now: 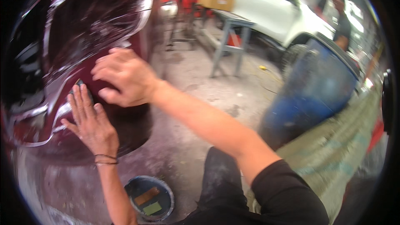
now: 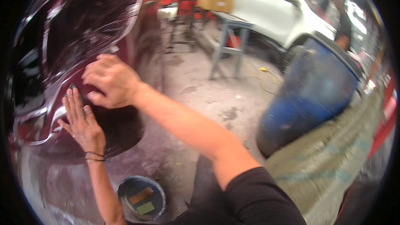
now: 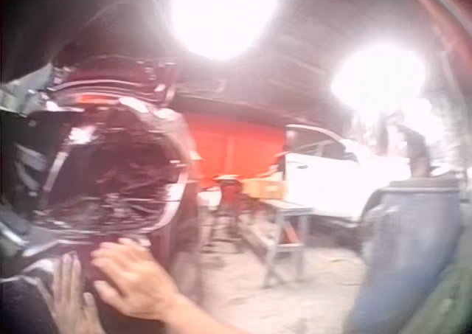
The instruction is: The person scrubs the rear bumper of a maroon car using a sponge and water from a bucket. They repeatedly dip the sponge into the bucket and wipe the surface of the bumper, focusing on the lower and side sections.
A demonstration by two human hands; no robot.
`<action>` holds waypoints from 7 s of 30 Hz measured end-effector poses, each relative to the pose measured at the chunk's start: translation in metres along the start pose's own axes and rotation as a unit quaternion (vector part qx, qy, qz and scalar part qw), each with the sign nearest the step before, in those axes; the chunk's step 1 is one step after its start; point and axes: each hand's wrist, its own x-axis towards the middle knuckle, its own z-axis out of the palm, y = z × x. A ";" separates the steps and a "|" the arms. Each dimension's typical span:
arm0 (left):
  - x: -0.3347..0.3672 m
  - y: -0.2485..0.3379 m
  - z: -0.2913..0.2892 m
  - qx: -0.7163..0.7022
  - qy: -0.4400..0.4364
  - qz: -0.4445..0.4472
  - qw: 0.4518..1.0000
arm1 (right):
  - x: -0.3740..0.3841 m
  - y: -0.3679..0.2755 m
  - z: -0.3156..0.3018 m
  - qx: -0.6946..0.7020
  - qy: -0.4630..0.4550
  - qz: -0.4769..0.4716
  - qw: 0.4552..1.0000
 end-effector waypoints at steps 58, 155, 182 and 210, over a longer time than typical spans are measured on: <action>-0.395 -0.259 0.125 -0.136 -0.604 -0.072 0.782 | 0.033 -0.122 0.056 -0.160 -0.269 -0.056 0.948; -0.323 -0.226 -0.042 -0.085 -0.523 -0.244 0.812 | 0.033 -0.168 0.172 -0.285 -0.247 -0.035 0.926; -0.355 -0.128 -0.025 -0.264 -0.345 -0.359 0.826 | -0.279 -0.253 0.107 0.305 -0.644 0.301 0.634; -0.161 -0.119 -0.026 -0.445 0.305 -0.569 0.620 | 0.039 0.025 -0.013 -0.006 -0.219 -0.174 0.960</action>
